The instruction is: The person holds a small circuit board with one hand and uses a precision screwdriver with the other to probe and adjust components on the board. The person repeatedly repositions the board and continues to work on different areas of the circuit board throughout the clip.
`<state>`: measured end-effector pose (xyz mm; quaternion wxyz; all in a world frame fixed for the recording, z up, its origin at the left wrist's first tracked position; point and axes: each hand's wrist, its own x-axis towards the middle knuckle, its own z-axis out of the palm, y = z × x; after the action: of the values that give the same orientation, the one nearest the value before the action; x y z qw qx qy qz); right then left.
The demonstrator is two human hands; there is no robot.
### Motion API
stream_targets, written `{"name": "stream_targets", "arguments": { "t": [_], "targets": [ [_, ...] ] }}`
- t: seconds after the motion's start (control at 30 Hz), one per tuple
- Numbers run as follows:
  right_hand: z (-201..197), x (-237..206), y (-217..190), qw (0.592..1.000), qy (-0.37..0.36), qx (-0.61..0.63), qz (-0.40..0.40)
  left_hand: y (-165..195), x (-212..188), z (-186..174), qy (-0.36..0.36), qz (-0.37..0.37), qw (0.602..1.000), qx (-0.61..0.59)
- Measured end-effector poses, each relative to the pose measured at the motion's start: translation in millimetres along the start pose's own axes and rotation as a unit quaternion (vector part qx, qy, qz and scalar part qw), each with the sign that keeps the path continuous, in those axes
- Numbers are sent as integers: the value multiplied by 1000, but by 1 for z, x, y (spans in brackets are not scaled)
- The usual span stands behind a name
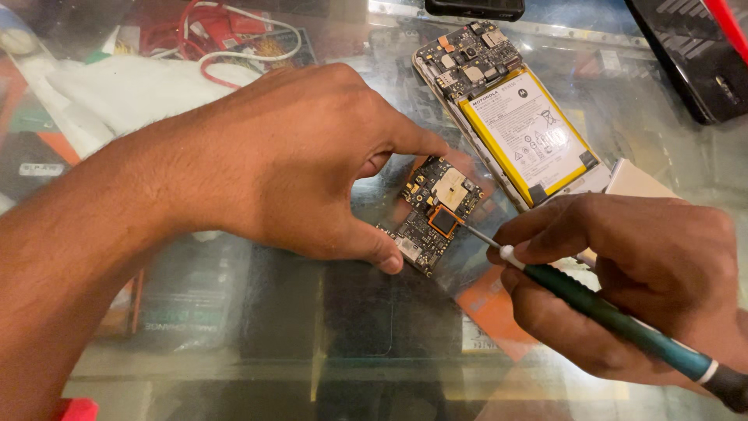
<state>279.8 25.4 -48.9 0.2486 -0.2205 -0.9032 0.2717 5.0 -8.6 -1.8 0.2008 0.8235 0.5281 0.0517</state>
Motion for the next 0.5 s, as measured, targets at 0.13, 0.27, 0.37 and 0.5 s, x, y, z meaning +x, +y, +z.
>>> {"name": "stream_targets", "arguments": {
  "t": [0.13,0.27,0.37,0.5],
  "targets": [
    [1,0,-2,1000,6,13,1,-1,0,1,-38,-49,998,20],
    [0,-1,-3,999,4,40,8,-4,0,3,5,3,1000,-4],
    [-5,-4,-3,998,-12,61,23,-8,0,4,32,20,999,-10],
    [-9,-8,-1,998,-20,20,53,-10,0,7,15,-22,1000,-10]
  ]
}}
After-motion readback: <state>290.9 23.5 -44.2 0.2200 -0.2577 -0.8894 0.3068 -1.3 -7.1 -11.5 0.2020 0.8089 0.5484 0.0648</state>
